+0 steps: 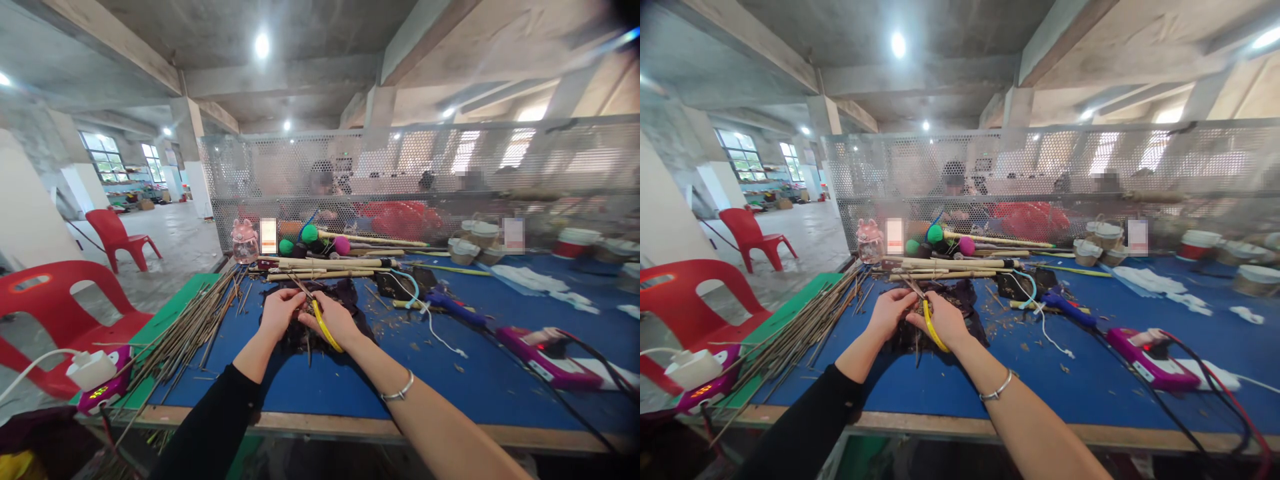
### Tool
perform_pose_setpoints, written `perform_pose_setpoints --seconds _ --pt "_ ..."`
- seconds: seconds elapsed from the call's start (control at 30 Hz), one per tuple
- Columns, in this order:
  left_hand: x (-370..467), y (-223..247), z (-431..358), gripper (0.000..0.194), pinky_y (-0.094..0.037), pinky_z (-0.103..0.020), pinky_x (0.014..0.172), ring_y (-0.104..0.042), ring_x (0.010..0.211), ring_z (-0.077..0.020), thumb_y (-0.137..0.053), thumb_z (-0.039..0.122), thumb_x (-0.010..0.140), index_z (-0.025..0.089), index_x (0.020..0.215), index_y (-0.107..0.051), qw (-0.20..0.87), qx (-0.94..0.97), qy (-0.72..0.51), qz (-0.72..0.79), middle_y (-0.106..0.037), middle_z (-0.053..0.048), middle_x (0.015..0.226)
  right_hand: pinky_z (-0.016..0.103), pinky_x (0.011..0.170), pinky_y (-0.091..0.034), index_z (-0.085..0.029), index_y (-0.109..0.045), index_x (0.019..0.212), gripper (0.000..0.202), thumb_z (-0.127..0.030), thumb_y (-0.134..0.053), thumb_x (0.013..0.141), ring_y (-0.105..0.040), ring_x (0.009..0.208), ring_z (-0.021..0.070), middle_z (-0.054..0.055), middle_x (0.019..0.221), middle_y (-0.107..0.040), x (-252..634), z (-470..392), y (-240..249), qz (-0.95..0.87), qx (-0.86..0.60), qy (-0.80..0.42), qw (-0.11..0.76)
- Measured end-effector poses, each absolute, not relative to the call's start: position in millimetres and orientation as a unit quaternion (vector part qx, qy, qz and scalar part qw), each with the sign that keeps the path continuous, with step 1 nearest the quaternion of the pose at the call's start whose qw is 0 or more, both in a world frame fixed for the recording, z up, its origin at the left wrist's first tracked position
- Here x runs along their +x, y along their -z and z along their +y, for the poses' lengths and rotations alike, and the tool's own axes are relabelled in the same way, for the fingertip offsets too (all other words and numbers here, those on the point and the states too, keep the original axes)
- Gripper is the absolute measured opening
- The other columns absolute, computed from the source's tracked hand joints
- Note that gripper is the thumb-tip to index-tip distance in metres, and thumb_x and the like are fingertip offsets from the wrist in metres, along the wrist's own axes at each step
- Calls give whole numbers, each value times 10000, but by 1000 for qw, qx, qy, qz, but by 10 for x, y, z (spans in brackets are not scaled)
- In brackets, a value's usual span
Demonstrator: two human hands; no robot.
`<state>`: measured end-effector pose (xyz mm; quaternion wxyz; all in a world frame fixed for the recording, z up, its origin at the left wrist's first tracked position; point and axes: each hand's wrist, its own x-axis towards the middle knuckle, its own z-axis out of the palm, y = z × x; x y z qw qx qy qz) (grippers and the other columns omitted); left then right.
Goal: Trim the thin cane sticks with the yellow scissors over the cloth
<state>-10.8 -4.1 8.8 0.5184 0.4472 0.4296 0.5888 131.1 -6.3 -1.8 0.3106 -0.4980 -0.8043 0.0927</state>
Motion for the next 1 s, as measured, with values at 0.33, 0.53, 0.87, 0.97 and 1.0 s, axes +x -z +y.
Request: perform_pose_setpoints --seconds 0.33,0.53,0.87,0.97,1.0 --pt "-130 -113 -63 328 -444 -207 510 -573 573 -114 -691 350 576 127 816 -668 519 460 -560 453 -662 -56 718 224 566 -384 -214 -521 989 354 -472 -514 747 -574 640 158 30 746 -627 1329 -11 51 -789 -480 -143 356" --pt "-149 -83 -43 301 -430 -187 503 -562 554 -92 -692 311 583 153 839 -669 538 476 -520 462 -666 -46 731 223 559 -397 -195 -527 982 357 -470 -499 756 -584 623 158 41 736 -633 1336 15 73 -780 -472 -179 369" --pt "-140 -51 -17 358 -446 -214 528 -572 584 -119 -716 306 558 99 846 -661 550 482 -545 409 -663 -69 745 229 626 -377 -228 -463 1012 416 -475 -575 697 -568 783 157 36 903 -593 1323 -68 5 -793 -506 -129 312" --pt "-131 -60 -25 338 -454 -225 546 -573 585 -123 -719 296 552 101 825 -671 540 486 -553 408 -669 -65 735 250 673 -386 -214 -451 1027 457 -478 -588 680 -547 828 169 47 931 -567 1315 -44 28 -797 -501 -116 316" --pt "-128 -60 -26 334 -457 -229 554 -574 586 -125 -721 294 549 103 818 -673 538 487 -555 407 -670 -64 731 259 691 -387 -208 -449 1030 473 -478 -597 672 -539 846 175 51 935 -560 1312 -35 35 -798 -499 -109 319"
